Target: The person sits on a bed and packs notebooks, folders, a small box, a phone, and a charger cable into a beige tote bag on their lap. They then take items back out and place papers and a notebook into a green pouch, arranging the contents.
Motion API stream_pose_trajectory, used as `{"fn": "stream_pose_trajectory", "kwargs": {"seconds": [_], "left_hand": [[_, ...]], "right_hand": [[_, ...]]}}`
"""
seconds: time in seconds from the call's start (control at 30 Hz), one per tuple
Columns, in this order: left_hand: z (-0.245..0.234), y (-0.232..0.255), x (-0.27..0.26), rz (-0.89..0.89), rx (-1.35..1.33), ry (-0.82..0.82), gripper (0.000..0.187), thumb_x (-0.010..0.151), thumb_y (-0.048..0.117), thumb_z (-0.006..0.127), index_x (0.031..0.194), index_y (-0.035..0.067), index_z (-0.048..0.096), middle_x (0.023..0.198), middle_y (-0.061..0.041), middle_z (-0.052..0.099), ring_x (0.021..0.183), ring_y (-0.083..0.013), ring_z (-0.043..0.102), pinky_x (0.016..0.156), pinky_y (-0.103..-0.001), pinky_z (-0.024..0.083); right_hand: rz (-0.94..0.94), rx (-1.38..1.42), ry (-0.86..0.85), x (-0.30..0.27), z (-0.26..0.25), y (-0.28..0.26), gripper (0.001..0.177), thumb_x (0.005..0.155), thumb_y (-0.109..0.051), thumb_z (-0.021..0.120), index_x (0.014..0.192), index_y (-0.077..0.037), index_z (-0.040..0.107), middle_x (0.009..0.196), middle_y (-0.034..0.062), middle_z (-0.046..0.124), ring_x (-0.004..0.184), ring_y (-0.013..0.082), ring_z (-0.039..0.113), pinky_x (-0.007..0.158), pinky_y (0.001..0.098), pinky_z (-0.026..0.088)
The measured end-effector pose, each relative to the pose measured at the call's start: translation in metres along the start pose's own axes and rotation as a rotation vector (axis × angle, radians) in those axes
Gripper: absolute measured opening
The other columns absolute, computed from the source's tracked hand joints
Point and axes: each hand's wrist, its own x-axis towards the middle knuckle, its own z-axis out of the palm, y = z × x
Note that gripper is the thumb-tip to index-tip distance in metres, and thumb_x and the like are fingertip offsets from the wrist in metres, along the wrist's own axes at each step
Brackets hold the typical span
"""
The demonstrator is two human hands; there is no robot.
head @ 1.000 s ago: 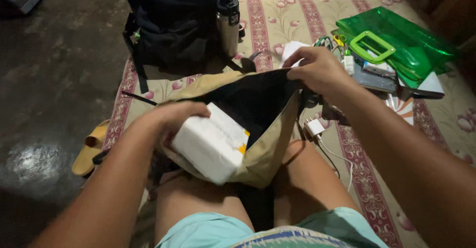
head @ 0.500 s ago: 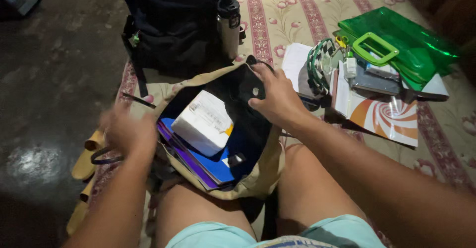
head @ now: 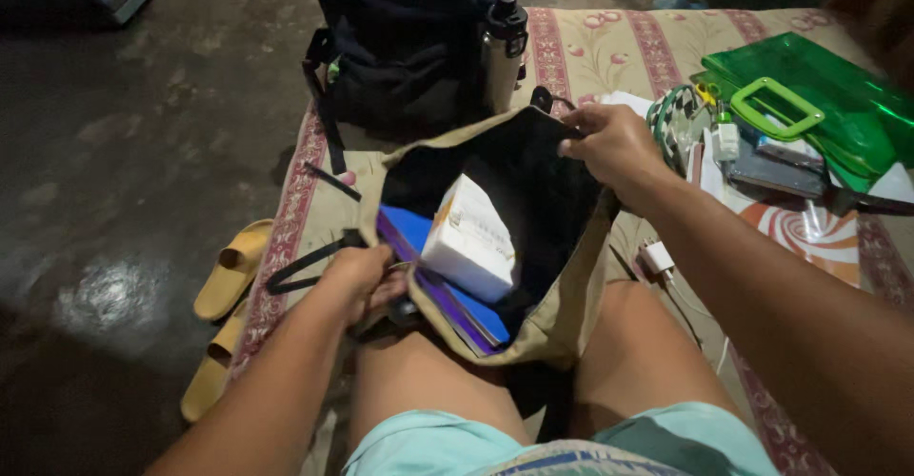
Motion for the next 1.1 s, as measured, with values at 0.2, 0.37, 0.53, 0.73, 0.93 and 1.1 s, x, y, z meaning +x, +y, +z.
{"fn": "stream_pose_trajectory", "kwargs": {"seconds": [0.2, 0.37, 0.53, 0.73, 0.93, 1.1], "left_hand": [[0.012, 0.033, -0.079, -0.026, -0.281, -0.443, 0.022, 0.086, 0.012, 0.055, 0.088, -0.008, 0.064, 0.084, -0.018, 0.070, 0.068, -0.0254, 0.069, 0.063, -0.033, 0.062], [0.045, 0.021, -0.175, -0.150, -0.642, -0.558, 0.014, 0.081, 0.004, 0.054, 0.086, -0.008, 0.058, 0.086, -0.022, 0.069, 0.074, -0.0281, 0.070, 0.071, -0.034, 0.064], [0.083, -0.026, -0.214, -0.273, -0.590, -0.727, 0.021, 0.088, 0.014, 0.055, 0.096, -0.003, 0.065, 0.095, -0.020, 0.072, 0.081, -0.0250, 0.073, 0.078, -0.033, 0.061], [0.076, -0.033, -0.204, -0.265, -0.171, -0.536, 0.026, 0.094, 0.028, 0.058, 0.096, 0.003, 0.067, 0.091, -0.012, 0.080, 0.074, -0.0198, 0.068, 0.074, -0.032, 0.056], [0.078, 0.021, -0.241, 0.553, 1.364, -0.688, 0.034, 0.102, 0.031, 0.047, 0.099, 0.011, 0.075, 0.089, -0.010, 0.079, 0.080, -0.0210, 0.073, 0.075, -0.037, 0.056], [0.151, 0.134, -0.202, 1.493, 1.468, -0.059, 0.027, 0.096, 0.030, 0.056, 0.113, 0.013, 0.070, 0.101, -0.011, 0.075, 0.089, -0.0280, 0.076, 0.077, -0.045, 0.059]], "right_hand": [[-0.128, -0.270, 0.016, 0.016, -0.029, -0.084, 0.038, 0.081, -0.010, 0.085, 0.119, -0.014, 0.079, 0.104, 0.0103, 0.076, 0.086, 0.0206, 0.066, 0.074, 0.0365, 0.054], [-0.478, -0.420, -0.404, 0.015, -0.088, -0.161, 0.036, 0.104, -0.031, 0.059, 0.138, -0.023, 0.067, 0.130, 0.0058, 0.066, 0.113, 0.0236, 0.063, 0.090, 0.0430, 0.053], [0.032, -0.628, -0.126, -0.007, -0.056, -0.189, 0.042, 0.100, -0.020, 0.063, 0.141, -0.027, 0.066, 0.131, 0.0076, 0.068, 0.110, 0.0284, 0.068, 0.088, 0.0488, 0.058], [-0.665, -0.537, 0.280, -0.070, 0.007, -0.064, 0.047, 0.083, -0.009, 0.075, 0.129, -0.013, 0.069, 0.125, 0.0190, 0.061, 0.121, 0.0367, 0.055, 0.103, 0.0446, 0.045], [-0.379, -0.393, -0.451, -0.096, 0.005, 0.039, 0.058, 0.071, -0.017, 0.085, 0.127, -0.016, 0.068, 0.121, 0.0156, 0.064, 0.118, 0.0337, 0.058, 0.103, 0.0422, 0.045], [-0.108, -0.556, -0.715, -0.066, 0.011, 0.077, 0.095, 0.069, -0.015, 0.079, 0.152, -0.034, 0.037, 0.131, 0.0202, 0.055, 0.123, 0.0386, 0.054, 0.104, 0.0464, 0.046]]}}
